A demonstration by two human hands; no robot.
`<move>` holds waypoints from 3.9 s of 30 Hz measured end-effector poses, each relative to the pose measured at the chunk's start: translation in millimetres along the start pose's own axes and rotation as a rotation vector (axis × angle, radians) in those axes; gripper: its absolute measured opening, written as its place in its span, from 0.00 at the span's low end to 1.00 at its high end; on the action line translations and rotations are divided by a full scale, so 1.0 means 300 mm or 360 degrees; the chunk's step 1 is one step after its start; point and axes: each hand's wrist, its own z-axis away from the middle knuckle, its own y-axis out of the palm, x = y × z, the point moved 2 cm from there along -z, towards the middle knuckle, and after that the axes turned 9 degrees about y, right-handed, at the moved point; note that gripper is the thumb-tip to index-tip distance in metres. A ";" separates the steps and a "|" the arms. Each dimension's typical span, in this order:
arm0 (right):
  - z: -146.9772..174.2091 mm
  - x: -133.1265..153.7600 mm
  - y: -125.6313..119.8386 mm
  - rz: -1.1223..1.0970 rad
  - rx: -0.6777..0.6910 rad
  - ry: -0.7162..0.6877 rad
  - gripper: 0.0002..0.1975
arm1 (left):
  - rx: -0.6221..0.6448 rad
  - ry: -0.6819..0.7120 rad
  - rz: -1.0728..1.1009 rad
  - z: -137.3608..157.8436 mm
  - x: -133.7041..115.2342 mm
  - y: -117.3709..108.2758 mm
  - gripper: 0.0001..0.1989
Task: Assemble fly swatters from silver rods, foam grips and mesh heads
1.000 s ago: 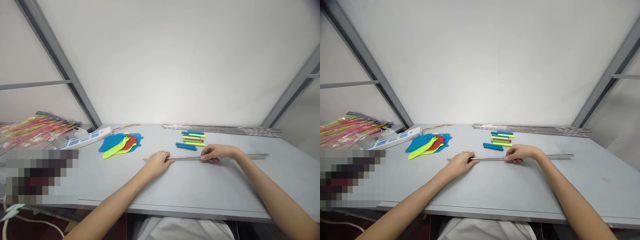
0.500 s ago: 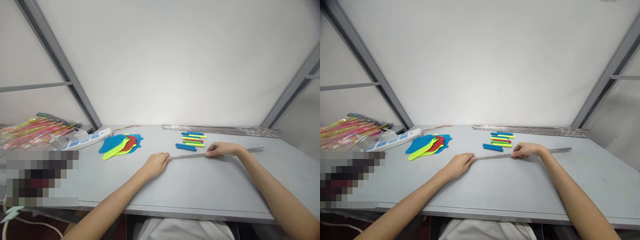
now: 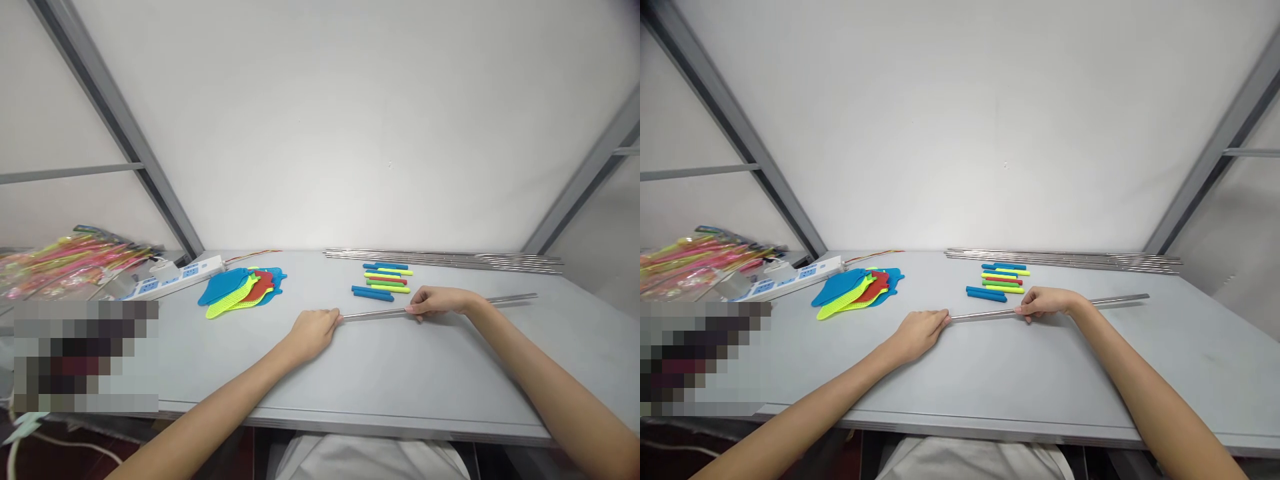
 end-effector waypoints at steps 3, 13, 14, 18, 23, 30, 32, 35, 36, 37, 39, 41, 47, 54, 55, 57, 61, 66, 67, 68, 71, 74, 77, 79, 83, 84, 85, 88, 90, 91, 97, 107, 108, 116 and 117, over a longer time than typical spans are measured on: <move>-0.002 0.002 0.002 0.0027 -0.0036 -0.0021 0.21 | 0.0009 -0.0028 0.0011 -0.001 -0.001 -0.002 0.21; 0.000 0.023 0.019 0.0104 -0.0129 -0.0054 0.22 | 0.0029 -0.0079 0.0056 -0.005 -0.002 -0.005 0.21; -0.001 0.023 0.020 0.0107 -0.0138 -0.0060 0.22 | 0.0030 -0.0081 0.0055 -0.005 -0.002 -0.005 0.21; -0.001 0.026 0.024 0.0115 -0.0150 -0.0066 0.22 | 0.0009 -0.0064 0.0036 -0.005 -0.002 -0.003 0.21; 0.002 0.032 0.025 0.0179 -0.0208 -0.0084 0.22 | 0.0008 -0.0083 0.0048 -0.003 -0.005 -0.008 0.20; 0.002 0.043 0.035 0.0202 -0.0242 -0.0087 0.23 | 0.0032 -0.0096 0.0059 -0.003 -0.006 -0.007 0.21; -0.002 0.047 0.041 0.0198 -0.0240 -0.0092 0.23 | 0.0022 -0.0081 0.0053 -0.004 -0.004 -0.003 0.21; -0.015 0.050 0.050 0.0188 -0.0241 -0.0106 0.22 | 0.0006 -0.0074 0.0049 -0.005 -0.001 0.001 0.21; -0.021 0.050 0.054 0.0186 -0.0246 -0.0112 0.22 | -0.0002 -0.0070 0.0048 -0.005 0.001 0.002 0.21; -0.026 0.050 0.057 0.0182 -0.0252 -0.0119 0.22 | -0.0010 -0.0064 0.0047 -0.005 0.002 0.004 0.21; -0.034 0.049 0.062 0.0174 -0.0265 -0.0129 0.22 | -0.0024 -0.0046 0.0044 -0.006 0.004 0.007 0.22; -0.035 0.048 0.065 0.0161 -0.0267 -0.0136 0.22 | -0.0037 -0.0032 0.0039 -0.006 0.006 0.009 0.22; -0.017 0.054 0.064 0.0083 -0.0226 -0.0104 0.21 | -0.0064 -0.0059 0.0094 -0.009 0.006 0.001 0.22; -0.011 0.064 0.062 0.0007 -0.0182 -0.0074 0.23 | -0.0089 -0.0086 0.0252 -0.012 0.021 -0.023 0.23; -0.010 0.067 0.063 0.0001 -0.0184 -0.0064 0.23 | -0.0098 -0.0073 0.0269 -0.012 0.025 -0.025 0.23; -0.006 0.071 0.064 -0.0023 -0.0185 -0.0039 0.23 | -0.0122 -0.0046 0.0294 -0.011 0.032 -0.029 0.23; -0.005 0.073 0.064 -0.0067 -0.0163 -0.0028 0.23 | -0.0186 -0.0012 0.0325 -0.009 0.040 -0.035 0.23; -0.022 0.057 0.060 -0.0084 -0.0125 -0.0074 0.24 | -0.0300 -0.0010 0.0383 -0.010 0.045 -0.043 0.22; -0.026 0.053 0.059 -0.0090 -0.0120 -0.0090 0.25 | -0.0319 -0.0016 0.0388 -0.010 0.048 -0.044 0.22; -0.029 0.049 0.059 -0.0096 -0.0115 -0.0101 0.25 | -0.0334 -0.0018 0.0388 -0.010 0.051 -0.045 0.22; -0.034 0.040 0.056 -0.0124 -0.0083 -0.0125 0.25 | -0.0367 0.0024 0.0363 -0.010 0.061 -0.048 0.22; -0.035 0.033 0.053 -0.0152 -0.0041 -0.0133 0.25 | -0.0394 0.0102 0.0315 -0.011 0.071 -0.046 0.20; -0.032 0.031 0.049 -0.0154 -0.0030 -0.0152 0.25 | -0.0416 0.0124 0.0294 -0.013 0.079 -0.040 0.19; -0.029 0.033 0.048 -0.0154 -0.0020 -0.0165 0.25 | -0.0422 0.0130 0.0311 -0.013 0.082 -0.039 0.18; -0.026 0.032 0.042 -0.0147 0.0006 -0.0139 0.25 | -0.0407 0.0164 0.0397 -0.011 0.077 -0.045 0.18; -0.024 0.031 0.039 -0.0138 0.0006 -0.0132 0.25 | -0.0404 0.0167 0.0420 -0.010 0.075 -0.047 0.18; -0.021 0.029 0.035 -0.0126 0.0003 -0.0125 0.25 | -0.0404 0.0167 0.0439 -0.010 0.073 -0.050 0.17; -0.009 0.023 0.019 -0.0088 -0.0037 -0.0118 0.25 | -0.0413 0.0157 0.0474 -0.009 0.068 -0.058 0.16; 0.001 0.019 0.009 -0.0066 -0.0065 -0.0122 0.25 | -0.0422 0.0151 0.0496 -0.008 0.066 -0.062 0.16; 0.006 0.018 0.005 -0.0056 -0.0075 -0.0119 0.25 | -0.0422 0.0151 0.0512 -0.008 0.065 -0.064 0.15; 0.018 0.013 -0.007 -0.0037 -0.0077 -0.0090 0.26 | -0.0393 0.0138 0.0608 -0.010 0.059 -0.071 0.15; 0.049 0.000 -0.035 0.0005 -0.0093 -0.0042 0.25 | -0.0413 0.0090 0.0783 -0.006 0.036 -0.107 0.17; 0.052 -0.003 -0.039 0.0015 -0.0105 -0.0031 0.25 | -0.0426 0.0092 0.0798 -0.005 0.034 -0.109 0.17; 0.057 -0.012 -0.047 0.0074 -0.0118 -0.0038 0.22 | -0.0371 0.0172 0.0833 -0.005 0.034 -0.097 0.17; 0.056 -0.013 -0.046 0.0078 -0.0107 -0.0042 0.22 | -0.0357 0.0187 0.0829 -0.004 0.034 -0.094 0.17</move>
